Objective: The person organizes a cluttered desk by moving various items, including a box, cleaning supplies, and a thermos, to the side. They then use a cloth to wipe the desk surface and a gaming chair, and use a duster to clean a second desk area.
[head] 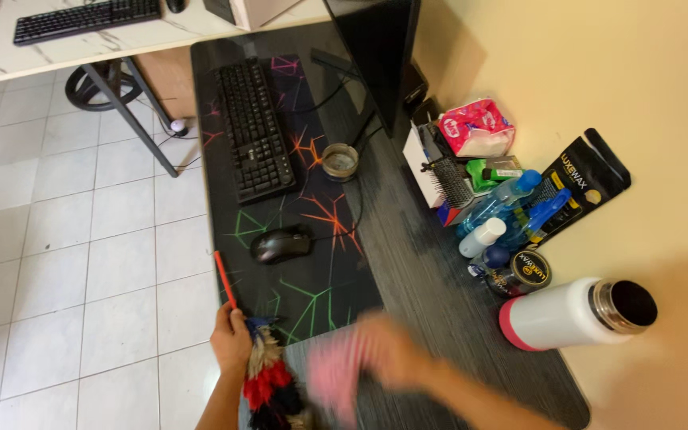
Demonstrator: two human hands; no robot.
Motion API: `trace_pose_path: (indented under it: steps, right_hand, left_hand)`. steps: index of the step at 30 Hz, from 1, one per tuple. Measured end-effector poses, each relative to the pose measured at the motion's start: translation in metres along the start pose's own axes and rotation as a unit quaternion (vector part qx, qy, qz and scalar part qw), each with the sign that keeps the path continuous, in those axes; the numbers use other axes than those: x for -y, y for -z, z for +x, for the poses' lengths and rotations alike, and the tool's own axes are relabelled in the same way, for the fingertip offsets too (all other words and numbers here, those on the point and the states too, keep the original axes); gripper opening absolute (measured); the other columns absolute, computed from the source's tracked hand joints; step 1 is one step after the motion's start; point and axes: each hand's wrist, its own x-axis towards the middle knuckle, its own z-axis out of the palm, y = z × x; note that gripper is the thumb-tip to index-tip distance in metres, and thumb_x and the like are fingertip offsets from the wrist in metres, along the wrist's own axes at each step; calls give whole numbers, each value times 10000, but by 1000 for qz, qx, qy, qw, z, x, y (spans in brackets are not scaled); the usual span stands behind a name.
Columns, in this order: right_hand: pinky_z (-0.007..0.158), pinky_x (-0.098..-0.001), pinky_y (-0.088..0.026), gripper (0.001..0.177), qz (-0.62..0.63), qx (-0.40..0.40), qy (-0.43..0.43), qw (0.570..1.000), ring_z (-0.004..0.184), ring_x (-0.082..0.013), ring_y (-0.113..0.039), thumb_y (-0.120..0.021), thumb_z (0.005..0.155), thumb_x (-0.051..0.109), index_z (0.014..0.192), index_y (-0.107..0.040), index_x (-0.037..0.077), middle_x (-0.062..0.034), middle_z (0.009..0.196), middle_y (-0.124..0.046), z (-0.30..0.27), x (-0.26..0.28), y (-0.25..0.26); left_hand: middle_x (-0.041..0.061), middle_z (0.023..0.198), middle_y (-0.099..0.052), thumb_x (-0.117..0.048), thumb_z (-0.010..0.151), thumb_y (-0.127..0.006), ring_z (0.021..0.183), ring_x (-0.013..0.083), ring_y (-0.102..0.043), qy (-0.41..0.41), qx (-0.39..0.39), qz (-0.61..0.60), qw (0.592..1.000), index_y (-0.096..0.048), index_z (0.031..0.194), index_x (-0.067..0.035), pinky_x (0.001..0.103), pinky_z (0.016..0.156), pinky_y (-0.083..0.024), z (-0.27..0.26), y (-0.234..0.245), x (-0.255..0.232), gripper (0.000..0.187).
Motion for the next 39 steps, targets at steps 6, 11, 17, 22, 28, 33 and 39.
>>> trace_pose_path:
  steps: [6, 11, 17, 22, 28, 33, 39]
  right_hand:
    - [1033, -504, -482, 536, -205, -408, -84, 886, 1219, -443, -598, -586, 942, 77, 1461, -453, 66, -229, 1329, -614, 182, -81, 162]
    - [1090, -542, -382, 834, -356, -313, -40, 880, 1372, -479, -411, -580, 716, -127, 1467, -482, 222, -157, 1585, -426, 198, -119, 164]
    - [1157, -540, -294, 716, -299, -220, 17, 928, 1458, -397, -338, -616, 795, -53, 1478, -521, 142, -132, 1564, -425, 41, -82, 31]
    - [1079, -484, -380, 638, -183, 56, 108, 976, 1319, -329, -444, -659, 800, 6, 1420, -560, 116, -112, 1440, -525, 39, -18, -28]
    - [986, -418, -484, 555, 153, 306, 43, 939, 1153, -247, -570, -711, 806, 76, 1351, -607, 84, -88, 1291, -644, 75, 39, -56]
    - [945, -351, -536, 470, 140, -77, -11, 987, 1087, -175, -647, -685, 845, 131, 1308, -641, 63, -52, 1203, -715, 319, 29, -15]
    - [1107, -445, -474, 543, -261, -124, 62, 955, 1348, -405, -551, -567, 896, -18, 1438, -550, 17, -268, 1372, -631, 480, 19, -59]
  left_hand:
    - [127, 859, -731, -208, 1014, -553, 810, 224, -701, 10, -8, -11, 1000, -656, 1288, -40, 354, 764, -544, 0, -1, -1, 337]
    - [140, 861, -741, -215, 1021, -556, 796, 229, -705, -4, -9, 12, 1000, -657, 1292, -42, 360, 752, -542, 0, -2, -1, 337]
    - [149, 904, -754, -245, 1023, -567, 825, 244, -730, -28, -29, -18, 999, -651, 1281, -41, 382, 768, -555, 5, -10, 16, 339]
    - [150, 873, -760, -254, 999, -563, 812, 242, -733, 1, -8, -50, 999, -675, 1245, -63, 395, 757, -559, 4, -10, 13, 331]
    - [82, 839, -723, -219, 993, -580, 797, 162, -671, 33, 20, -200, 979, -682, 1220, -33, 329, 745, -537, -2, 25, 14, 310]
    - [70, 786, -704, -183, 988, -573, 728, 123, -624, 47, -40, -176, 982, -702, 1216, -51, 292, 682, -523, 8, 102, 55, 293]
    - [72, 784, -699, -178, 980, -607, 701, 111, -607, 69, 25, -184, 980, -702, 1208, -51, 274, 629, -498, 31, 142, 88, 278]
